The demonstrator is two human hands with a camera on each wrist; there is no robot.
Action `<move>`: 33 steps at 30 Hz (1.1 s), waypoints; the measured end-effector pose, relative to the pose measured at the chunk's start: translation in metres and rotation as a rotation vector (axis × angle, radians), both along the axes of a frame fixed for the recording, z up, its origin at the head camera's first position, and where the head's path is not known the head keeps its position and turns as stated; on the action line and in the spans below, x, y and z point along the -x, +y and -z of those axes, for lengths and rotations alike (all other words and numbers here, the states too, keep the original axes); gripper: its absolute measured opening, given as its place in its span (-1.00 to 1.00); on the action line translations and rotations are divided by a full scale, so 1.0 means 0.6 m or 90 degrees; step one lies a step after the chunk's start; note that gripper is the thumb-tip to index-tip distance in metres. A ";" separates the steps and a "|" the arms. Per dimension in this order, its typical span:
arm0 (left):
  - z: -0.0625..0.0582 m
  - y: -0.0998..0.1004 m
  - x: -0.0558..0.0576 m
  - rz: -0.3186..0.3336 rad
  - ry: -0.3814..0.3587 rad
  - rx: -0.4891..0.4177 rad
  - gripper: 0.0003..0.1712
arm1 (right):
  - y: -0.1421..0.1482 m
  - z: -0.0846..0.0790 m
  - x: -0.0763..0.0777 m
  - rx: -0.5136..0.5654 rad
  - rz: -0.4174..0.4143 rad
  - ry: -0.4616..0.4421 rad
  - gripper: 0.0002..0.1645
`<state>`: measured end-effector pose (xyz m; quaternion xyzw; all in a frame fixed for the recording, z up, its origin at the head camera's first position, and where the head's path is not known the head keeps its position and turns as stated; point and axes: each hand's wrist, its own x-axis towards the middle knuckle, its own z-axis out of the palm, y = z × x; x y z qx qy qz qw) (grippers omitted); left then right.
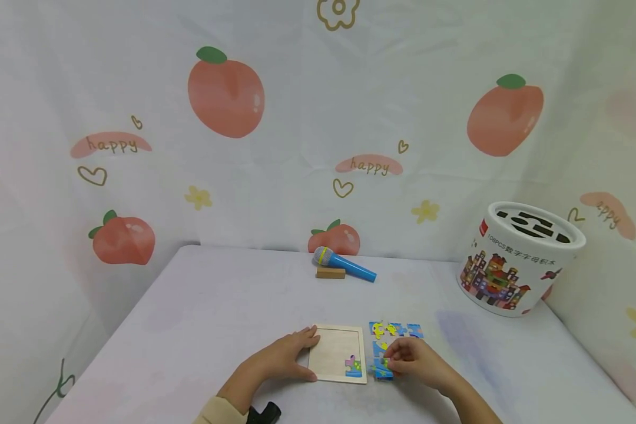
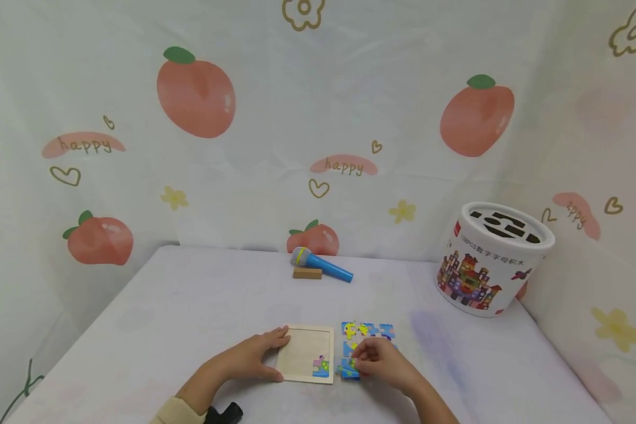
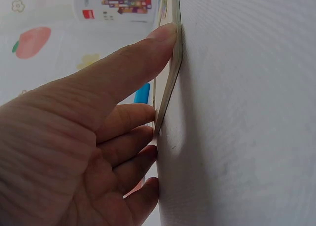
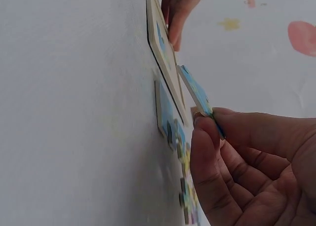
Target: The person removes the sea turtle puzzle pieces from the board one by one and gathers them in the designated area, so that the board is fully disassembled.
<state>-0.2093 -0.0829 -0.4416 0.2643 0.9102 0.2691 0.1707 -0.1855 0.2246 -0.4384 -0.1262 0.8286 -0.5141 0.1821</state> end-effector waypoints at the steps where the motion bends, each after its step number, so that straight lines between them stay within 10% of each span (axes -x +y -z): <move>1: 0.001 0.000 0.000 0.000 0.001 0.001 -0.08 | 0.003 0.000 -0.001 -0.002 0.004 0.002 -0.72; 33: 0.003 -0.004 0.000 0.009 0.009 -0.018 -0.09 | 0.066 0.012 -0.017 -0.001 0.064 -0.063 -0.64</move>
